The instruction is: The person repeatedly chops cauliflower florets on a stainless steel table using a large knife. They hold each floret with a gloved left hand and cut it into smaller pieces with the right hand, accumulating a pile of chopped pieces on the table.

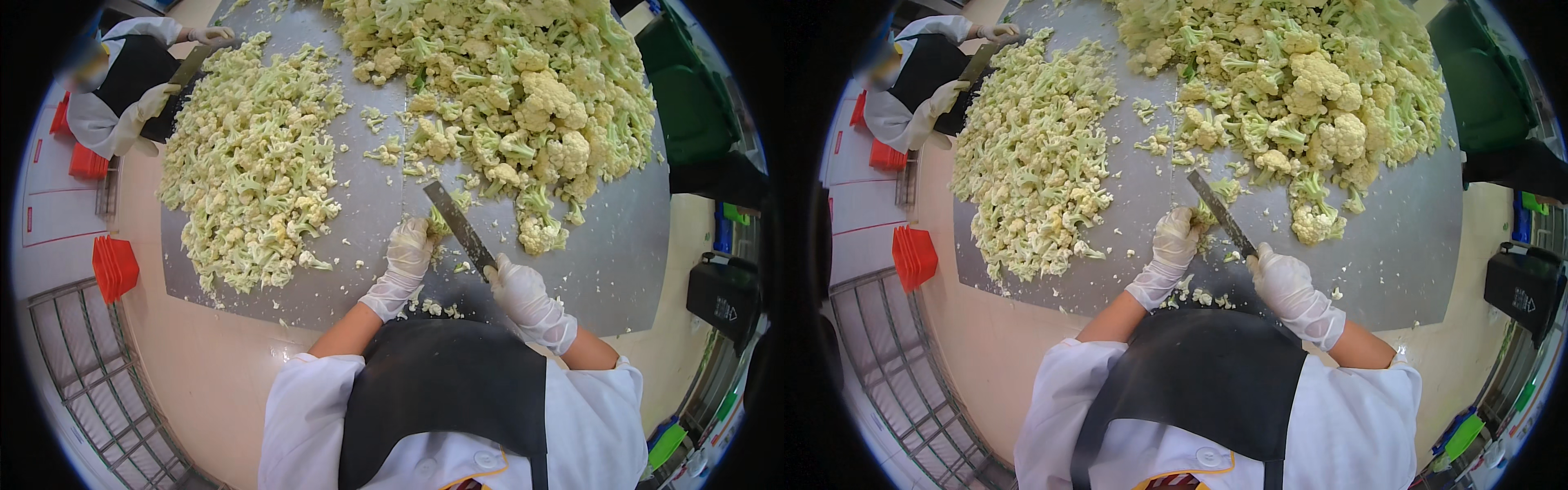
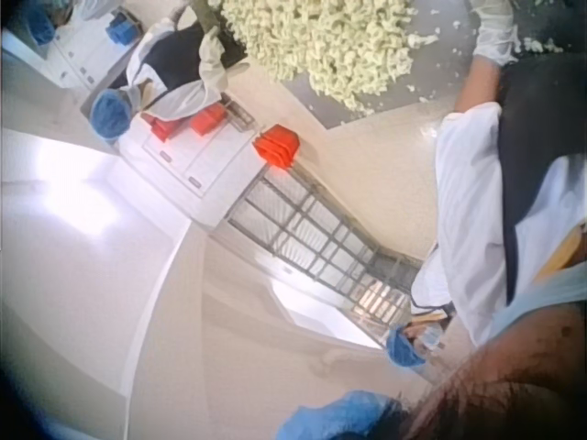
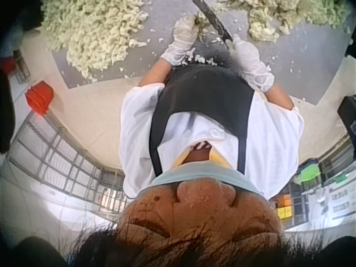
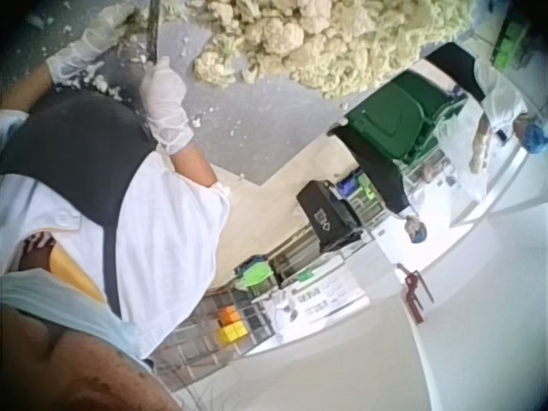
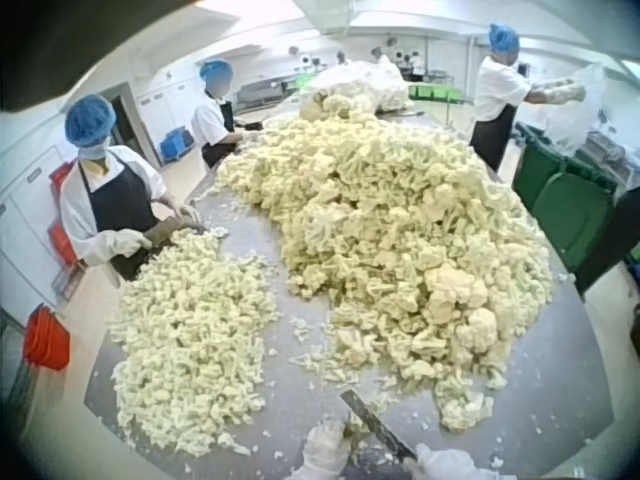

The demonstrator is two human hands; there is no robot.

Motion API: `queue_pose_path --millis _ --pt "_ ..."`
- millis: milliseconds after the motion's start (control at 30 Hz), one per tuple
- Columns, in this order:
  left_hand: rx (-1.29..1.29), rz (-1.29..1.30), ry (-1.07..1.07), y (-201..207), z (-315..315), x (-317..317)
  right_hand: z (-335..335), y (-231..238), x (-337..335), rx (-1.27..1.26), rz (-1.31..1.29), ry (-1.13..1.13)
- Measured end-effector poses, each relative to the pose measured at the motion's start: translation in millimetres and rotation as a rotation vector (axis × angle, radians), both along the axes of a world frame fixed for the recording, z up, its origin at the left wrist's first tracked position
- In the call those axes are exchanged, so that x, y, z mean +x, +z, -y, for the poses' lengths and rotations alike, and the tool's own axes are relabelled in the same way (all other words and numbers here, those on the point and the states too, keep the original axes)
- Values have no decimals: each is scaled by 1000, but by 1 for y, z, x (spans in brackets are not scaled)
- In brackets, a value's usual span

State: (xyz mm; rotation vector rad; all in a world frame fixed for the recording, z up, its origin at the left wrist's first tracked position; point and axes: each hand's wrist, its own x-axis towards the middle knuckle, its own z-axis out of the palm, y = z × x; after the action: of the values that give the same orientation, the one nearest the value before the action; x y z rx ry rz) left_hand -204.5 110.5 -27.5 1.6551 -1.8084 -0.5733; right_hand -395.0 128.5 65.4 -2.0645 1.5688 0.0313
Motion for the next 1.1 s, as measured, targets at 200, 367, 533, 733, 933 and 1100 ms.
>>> queue_pose_path --millis 200,367,533,733,933,1100 --pt "-51 75 -74 -2 -3 -6 -1 -27 20 146 -110 4" --pt "-54 124 -60 10 -10 -8 1 -26 18 13 -1 -45" --pt "-282 281 -239 6 24 -36 14 -17 -9 -197 159 -290" --pt "198 217 -40 22 73 34 18 -25 -37 -266 253 -405" --pt "-381 819 202 34 111 99 24 -38 -25 -274 337 -419" --pt "-242 388 -236 8 156 28 37 -31 -12 -21 237 -360"
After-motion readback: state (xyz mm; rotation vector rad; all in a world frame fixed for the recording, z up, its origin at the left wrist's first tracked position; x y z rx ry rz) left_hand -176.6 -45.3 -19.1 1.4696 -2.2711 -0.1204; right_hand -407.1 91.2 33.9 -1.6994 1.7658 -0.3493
